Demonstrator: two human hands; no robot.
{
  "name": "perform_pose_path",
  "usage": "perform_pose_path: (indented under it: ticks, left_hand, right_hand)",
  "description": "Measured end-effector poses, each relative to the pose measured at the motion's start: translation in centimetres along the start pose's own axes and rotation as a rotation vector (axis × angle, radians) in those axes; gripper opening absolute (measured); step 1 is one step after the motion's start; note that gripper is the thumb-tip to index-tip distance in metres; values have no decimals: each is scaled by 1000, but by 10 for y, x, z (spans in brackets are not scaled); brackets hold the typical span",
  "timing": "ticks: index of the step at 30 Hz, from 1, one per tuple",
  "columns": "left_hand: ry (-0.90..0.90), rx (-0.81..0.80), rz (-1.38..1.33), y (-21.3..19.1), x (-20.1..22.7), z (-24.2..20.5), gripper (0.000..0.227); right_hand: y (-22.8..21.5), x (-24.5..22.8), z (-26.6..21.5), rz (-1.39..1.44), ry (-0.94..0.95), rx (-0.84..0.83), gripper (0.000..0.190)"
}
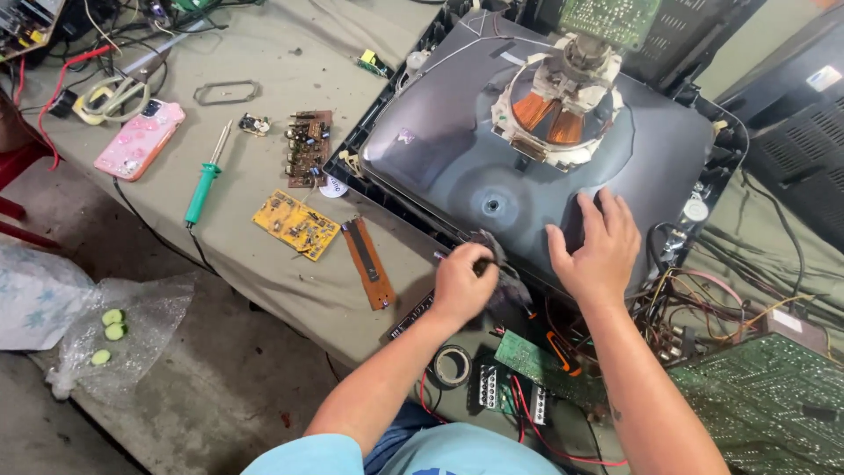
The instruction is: Cleaning the internal components and the back of a CRT television tube using a cloth and repositioning circuit boards.
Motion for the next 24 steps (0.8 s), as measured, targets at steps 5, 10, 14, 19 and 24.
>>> perform_pose_path:
  ticks: [5,10,14,19,24]
  left_hand:
    - [11,-59,-17,-6,1,-11,14]
    - [-91,-38,-111,-39,7,-1,21]
    - [-265,95,-223,-63,-27,14,34]
    - [-365,127,-123,-74,-51,25,40]
    - [-226,-22,148,-46,-24,22,42]
  right_hand:
    - [0,1,0,7,7,-15,60]
    - [3,4,-2,10,16,-19,59]
    - [4,7,-2,-26,-6,5,61]
    - [2,4,-1,9,5,2,59]
    - [3,5,-1,-6,12,11,59]
Point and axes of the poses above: each hand's wrist, its own z-axis towards the middle knuckle, its own y-axis out of the palm, x = y × z, the point moved 3 cm from there along z, towards the middle knuckle, and after that the axes turned 13 degrees about z, right-handed, at the moved point
